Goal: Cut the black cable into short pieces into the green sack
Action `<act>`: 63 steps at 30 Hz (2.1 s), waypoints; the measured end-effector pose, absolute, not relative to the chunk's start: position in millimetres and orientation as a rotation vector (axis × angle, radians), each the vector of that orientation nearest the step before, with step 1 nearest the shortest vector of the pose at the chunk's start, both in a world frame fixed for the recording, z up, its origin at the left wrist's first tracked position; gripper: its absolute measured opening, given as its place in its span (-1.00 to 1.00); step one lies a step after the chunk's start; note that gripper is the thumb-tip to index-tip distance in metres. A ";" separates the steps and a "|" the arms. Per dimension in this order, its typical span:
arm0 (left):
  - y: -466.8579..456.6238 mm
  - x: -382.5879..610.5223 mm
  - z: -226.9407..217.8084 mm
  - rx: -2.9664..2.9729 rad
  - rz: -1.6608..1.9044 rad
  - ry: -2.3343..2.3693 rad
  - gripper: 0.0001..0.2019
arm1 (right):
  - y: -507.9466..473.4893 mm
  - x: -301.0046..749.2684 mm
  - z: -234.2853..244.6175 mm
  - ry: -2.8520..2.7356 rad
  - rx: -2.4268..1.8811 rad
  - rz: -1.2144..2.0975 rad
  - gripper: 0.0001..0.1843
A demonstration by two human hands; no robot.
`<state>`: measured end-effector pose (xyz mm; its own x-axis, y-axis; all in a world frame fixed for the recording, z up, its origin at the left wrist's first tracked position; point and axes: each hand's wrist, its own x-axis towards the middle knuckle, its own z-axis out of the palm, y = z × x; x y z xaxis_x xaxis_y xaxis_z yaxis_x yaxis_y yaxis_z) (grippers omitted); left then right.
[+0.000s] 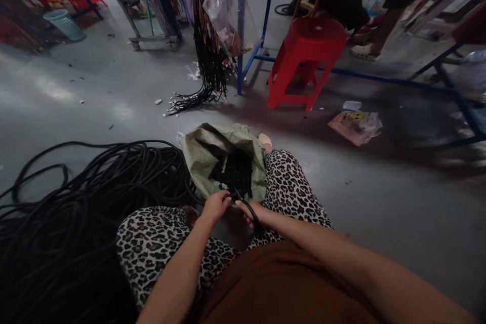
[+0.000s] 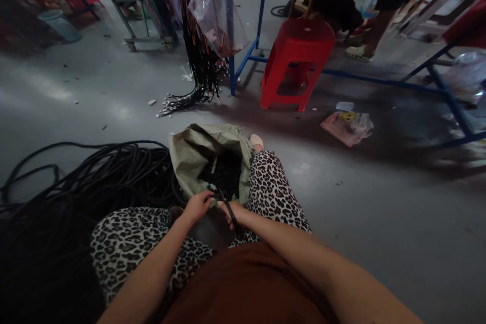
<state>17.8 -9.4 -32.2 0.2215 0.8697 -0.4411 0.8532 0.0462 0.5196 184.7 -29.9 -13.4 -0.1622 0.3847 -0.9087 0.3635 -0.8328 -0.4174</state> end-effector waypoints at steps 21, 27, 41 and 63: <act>-8.6 12.8 -36.2 1.748 -0.001 1.642 -0.72 | -32.4 188.9 -29.9 -1.166 -2.141 2.077 -0.51; -5.7 10.0 -36.5 1.652 0.086 1.759 -0.74 | -30.8 189.3 -27.3 -1.158 -2.160 2.108 -0.44; -5.9 14.0 -33.2 1.664 0.136 1.734 -0.79 | -31.3 183.7 -14.7 -0.921 -1.978 2.315 -0.49; -9.4 19.5 -30.3 1.734 0.066 1.597 -0.77 | -33.6 180.5 -11.6 -0.849 -1.972 2.372 -0.42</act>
